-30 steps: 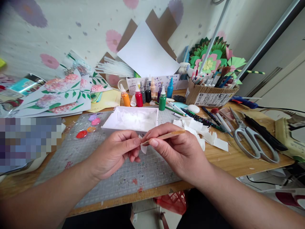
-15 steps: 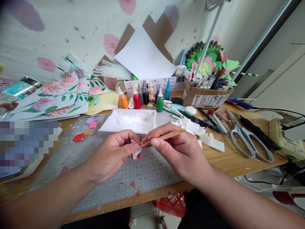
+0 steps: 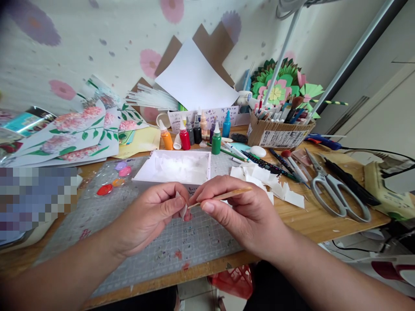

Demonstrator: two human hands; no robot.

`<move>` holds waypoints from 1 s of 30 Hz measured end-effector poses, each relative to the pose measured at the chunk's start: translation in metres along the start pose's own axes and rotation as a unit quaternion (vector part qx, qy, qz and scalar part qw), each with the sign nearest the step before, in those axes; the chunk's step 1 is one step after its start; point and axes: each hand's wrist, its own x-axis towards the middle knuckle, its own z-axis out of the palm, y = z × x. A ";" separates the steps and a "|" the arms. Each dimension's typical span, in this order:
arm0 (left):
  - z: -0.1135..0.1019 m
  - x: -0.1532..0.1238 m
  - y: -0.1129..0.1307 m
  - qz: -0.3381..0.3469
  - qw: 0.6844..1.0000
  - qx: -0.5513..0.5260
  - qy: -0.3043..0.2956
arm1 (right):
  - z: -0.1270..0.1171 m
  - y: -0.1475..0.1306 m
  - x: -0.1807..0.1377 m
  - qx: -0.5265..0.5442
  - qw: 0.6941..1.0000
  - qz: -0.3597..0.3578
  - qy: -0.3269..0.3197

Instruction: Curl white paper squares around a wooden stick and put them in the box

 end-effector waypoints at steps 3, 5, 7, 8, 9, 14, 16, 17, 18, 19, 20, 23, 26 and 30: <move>0.000 -0.001 -0.001 -0.003 1.000 -0.012 -0.006 | 0.000 0.000 0.000 -0.008 1.000 -0.007 -0.002; 0.000 -0.001 -0.001 -0.002 1.000 -0.016 -0.010 | 0.001 0.000 0.000 -0.006 1.000 -0.010 0.001; 0.000 0.000 -0.001 -0.002 1.000 -0.018 -0.011 | 0.001 0.001 -0.001 -0.004 1.000 -0.009 0.006; 0.000 0.000 -0.001 -0.001 1.000 -0.019 -0.011 | 0.001 0.001 -0.001 -0.003 1.000 -0.009 0.007; 0.000 0.001 -0.001 -0.001 1.000 -0.019 -0.011 | 0.001 0.001 -0.001 -0.004 1.000 -0.008 0.008; 0.000 0.002 -0.001 -0.003 1.000 -0.029 -0.011 | 0.002 -0.001 0.001 -0.011 1.000 -0.017 -0.006; 0.000 0.001 -0.001 -0.004 0.999 -0.034 -0.011 | 0.002 -0.002 0.002 -0.014 1.000 -0.019 -0.009; 0.000 0.001 -0.001 -0.005 0.999 -0.036 -0.010 | 0.002 -0.002 0.002 -0.014 1.000 -0.020 -0.008; 0.000 0.001 -0.001 -0.005 0.999 -0.037 -0.011 | 0.002 -0.002 0.002 -0.015 1.000 -0.021 -0.007; 0.000 0.001 -0.001 -0.005 0.999 -0.038 -0.011 | 0.002 -0.002 0.001 -0.016 1.000 -0.023 -0.007; 0.000 0.001 -0.001 -0.006 0.999 -0.038 -0.010 | 0.002 -0.002 0.001 -0.016 1.000 -0.025 -0.007; 0.000 0.001 -0.001 -0.007 0.999 -0.038 -0.005 | 0.002 -0.002 0.001 -0.019 0.999 -0.027 -0.008; 0.001 0.001 -0.001 -0.010 0.999 -0.042 -0.005 | 0.002 -0.001 0.001 -0.026 0.999 -0.024 -0.003; 0.001 0.001 -0.001 -0.010 0.999 -0.044 -0.011 | 0.002 -0.002 0.001 -0.039 0.999 -0.027 -0.006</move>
